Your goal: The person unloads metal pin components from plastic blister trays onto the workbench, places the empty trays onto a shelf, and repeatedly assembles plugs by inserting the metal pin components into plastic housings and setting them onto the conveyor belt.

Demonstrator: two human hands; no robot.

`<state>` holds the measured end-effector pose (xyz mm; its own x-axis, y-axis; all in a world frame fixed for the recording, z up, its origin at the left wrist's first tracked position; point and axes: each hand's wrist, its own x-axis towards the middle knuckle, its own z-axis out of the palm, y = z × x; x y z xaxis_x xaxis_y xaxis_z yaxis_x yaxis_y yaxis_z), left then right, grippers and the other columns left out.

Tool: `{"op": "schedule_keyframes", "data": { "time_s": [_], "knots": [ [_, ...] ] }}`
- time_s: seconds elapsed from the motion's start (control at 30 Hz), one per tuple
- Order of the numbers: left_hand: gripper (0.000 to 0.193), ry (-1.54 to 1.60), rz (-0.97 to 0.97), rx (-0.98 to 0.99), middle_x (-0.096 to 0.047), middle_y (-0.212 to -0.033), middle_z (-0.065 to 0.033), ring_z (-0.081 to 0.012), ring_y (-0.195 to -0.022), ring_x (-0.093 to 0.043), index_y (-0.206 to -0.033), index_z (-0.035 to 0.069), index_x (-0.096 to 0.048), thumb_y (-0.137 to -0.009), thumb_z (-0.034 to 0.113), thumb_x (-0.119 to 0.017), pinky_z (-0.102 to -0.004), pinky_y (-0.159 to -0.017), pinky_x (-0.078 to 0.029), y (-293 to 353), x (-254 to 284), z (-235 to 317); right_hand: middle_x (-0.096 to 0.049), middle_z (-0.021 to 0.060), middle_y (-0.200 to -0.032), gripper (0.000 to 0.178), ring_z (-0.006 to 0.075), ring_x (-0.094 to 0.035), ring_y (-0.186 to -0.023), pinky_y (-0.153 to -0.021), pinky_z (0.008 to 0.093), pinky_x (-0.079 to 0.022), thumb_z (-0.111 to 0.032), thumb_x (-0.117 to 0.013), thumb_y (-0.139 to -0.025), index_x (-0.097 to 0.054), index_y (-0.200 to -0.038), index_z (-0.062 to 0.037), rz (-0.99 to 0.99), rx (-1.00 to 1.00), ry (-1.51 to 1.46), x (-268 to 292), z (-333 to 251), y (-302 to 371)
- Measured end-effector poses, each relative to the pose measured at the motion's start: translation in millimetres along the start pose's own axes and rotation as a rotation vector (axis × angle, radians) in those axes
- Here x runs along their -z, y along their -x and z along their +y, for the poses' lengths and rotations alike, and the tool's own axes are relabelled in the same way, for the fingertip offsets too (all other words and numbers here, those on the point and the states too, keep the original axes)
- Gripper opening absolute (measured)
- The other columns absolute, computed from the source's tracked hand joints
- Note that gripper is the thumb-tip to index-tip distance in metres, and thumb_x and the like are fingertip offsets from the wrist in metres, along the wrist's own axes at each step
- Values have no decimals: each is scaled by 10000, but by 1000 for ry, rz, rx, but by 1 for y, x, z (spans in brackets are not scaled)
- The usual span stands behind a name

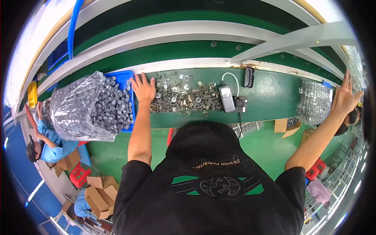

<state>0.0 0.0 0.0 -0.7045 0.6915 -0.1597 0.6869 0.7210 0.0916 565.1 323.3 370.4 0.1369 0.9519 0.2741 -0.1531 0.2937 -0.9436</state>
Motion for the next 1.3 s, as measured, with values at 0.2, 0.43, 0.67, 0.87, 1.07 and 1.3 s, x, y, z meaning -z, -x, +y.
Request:
{"op": "schedule_keyframes", "data": {
  "time_s": [0.2, 0.43, 0.67, 0.87, 1.07, 1.3],
  "knots": [
    [556, 215, 19, -211, -346, -1448, -189, -340, -1374, -261, -1362, 49, -423, -930, 398, -460, -464, -1116, -211, 32, -9, 1, -557, 118, -991, 390, 208, -579, -864, -726, 344, -514, -194, -460, -927, -405, -1250, 17, 404, 4, 207, -3, 93, 88],
    [533, 298, 102, -389, -293, -1482, -169, -344, -1375, -252, -1368, 60, -410, -911, 319, -504, -469, -1103, -220, 15, 8, 56, -650, 125, -944, 244, 186, -648, -819, -752, 303, -518, -109, -590, -876, -612, -1085, 17, -732, -459, 621, -163, 226, 300],
    [498, 108, -49, -522, -332, -1467, -131, -302, -1362, -291, -1362, 100, -434, -929, 345, -472, -460, -1113, -223, 25, 5, 64, -354, 213, -1400, 560, 379, -355, -1297, -1061, 431, -332, -254, -557, -890, -373, -1370, -32, -1035, 38, 1055, -251, 302, 337],
    [488, 316, 51, -515, -410, -1384, -169, -359, -1292, -367, -1301, 52, -469, -853, 211, -578, -465, -1052, -312, 43, 20, 43, -333, 197, -1426, 548, 367, -315, -1333, -1087, 445, -295, -275, -546, -895, -394, -1356, -20, -1285, 151, 995, -251, 331, 360],
    [661, 94, 114, -80, -239, -1484, -255, -392, -1362, -264, -1404, -31, -315, -902, 348, -519, -451, -1107, -248, 24, 1, -15, -306, 261, -1413, 588, 434, -289, -1322, -1090, 512, -250, -311, -539, -892, -372, -1360, 3, -1101, 50, 1119, -233, 297, 369],
    [430, 247, -34, -184, -464, -1352, -101, -304, -1208, -449, -1301, 110, -513, -906, 282, -528, -452, -1027, -288, 39, 18, 0, -329, 337, -1343, 642, 509, -305, -1262, -1075, 559, -223, -349, -580, -856, -381, -1341, 22, -801, -9, 1419, -219, 305, 370]
  ]
}}
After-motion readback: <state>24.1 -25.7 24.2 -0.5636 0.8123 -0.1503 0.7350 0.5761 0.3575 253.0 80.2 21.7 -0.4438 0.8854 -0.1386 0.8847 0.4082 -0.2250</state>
